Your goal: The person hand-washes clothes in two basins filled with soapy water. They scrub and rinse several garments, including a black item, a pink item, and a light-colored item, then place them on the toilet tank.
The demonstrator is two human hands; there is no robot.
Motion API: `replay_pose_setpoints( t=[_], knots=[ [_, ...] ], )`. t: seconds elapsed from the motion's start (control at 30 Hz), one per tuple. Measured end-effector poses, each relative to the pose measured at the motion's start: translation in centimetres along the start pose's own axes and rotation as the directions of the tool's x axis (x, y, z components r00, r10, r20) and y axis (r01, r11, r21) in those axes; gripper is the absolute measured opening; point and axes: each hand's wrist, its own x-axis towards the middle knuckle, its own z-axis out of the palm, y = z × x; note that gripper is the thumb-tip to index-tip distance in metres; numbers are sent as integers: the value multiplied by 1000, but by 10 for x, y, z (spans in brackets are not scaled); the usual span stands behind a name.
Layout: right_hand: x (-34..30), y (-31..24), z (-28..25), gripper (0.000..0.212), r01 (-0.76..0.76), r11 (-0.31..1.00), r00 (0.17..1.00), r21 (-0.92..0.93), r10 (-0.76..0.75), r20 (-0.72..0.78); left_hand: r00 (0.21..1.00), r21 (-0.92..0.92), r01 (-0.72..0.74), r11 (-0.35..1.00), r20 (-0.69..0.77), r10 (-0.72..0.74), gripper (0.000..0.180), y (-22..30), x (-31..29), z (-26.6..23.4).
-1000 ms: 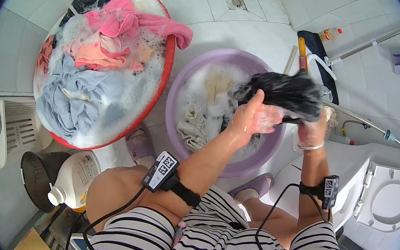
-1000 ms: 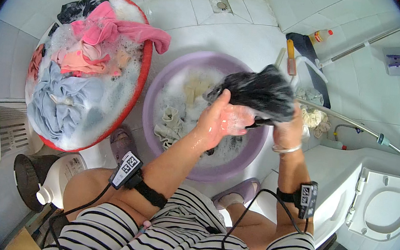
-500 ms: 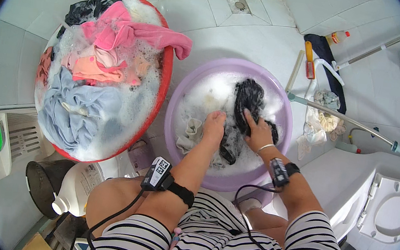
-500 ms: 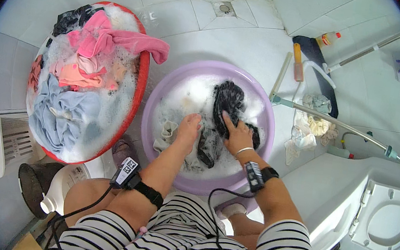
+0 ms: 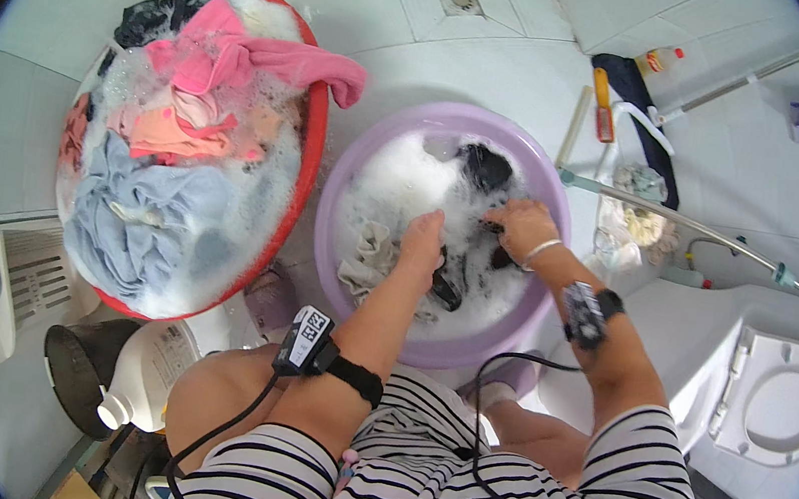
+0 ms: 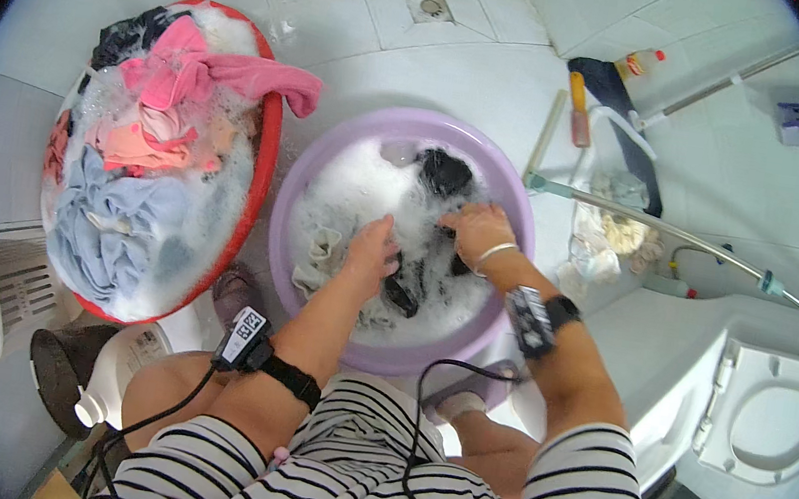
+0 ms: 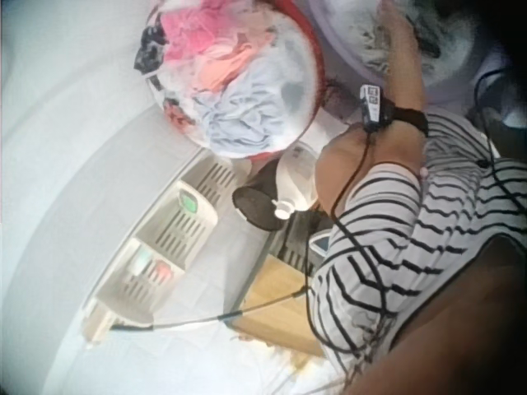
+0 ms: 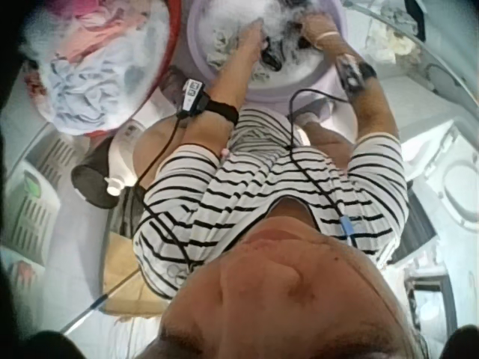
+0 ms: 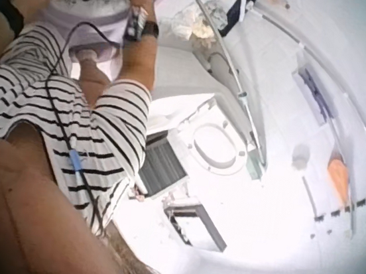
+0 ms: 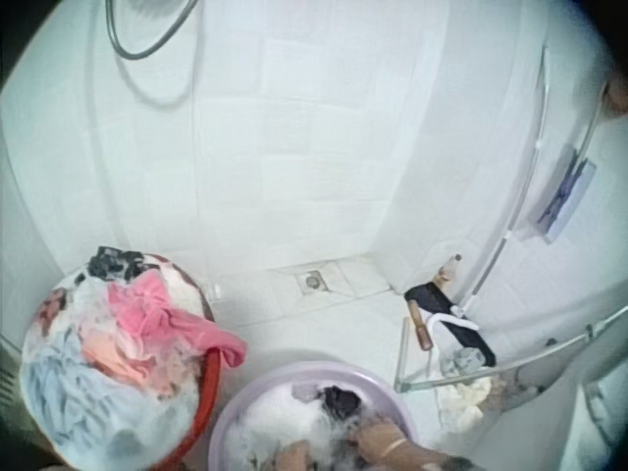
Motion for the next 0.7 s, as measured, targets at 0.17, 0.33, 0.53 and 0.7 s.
replay_pose_setpoints(
  t=[0.17, 0.33, 0.53, 0.7],
  knots=[
    [-88, 1, -100, 27, 274, 717, 930, 641, -29, -366, 911, -399, 411, 820, 210, -355, 87, 26, -41, 34],
    [-131, -31, -153, 23, 471, 522, 838, 711, -14, -545, 663, -396, 653, 646, 710, -235, 93, 34, -59, 42],
    [-143, -67, -125, 11, 558, -470, 826, 684, 236, -512, 607, -558, 632, 537, 788, 104, 50, 26, -68, 62],
    [-144, 4, -110, 18, 670, -642, 742, 374, 594, -310, 854, -440, 344, 830, 514, -81, 30, 33, -69, 67]
  ],
)
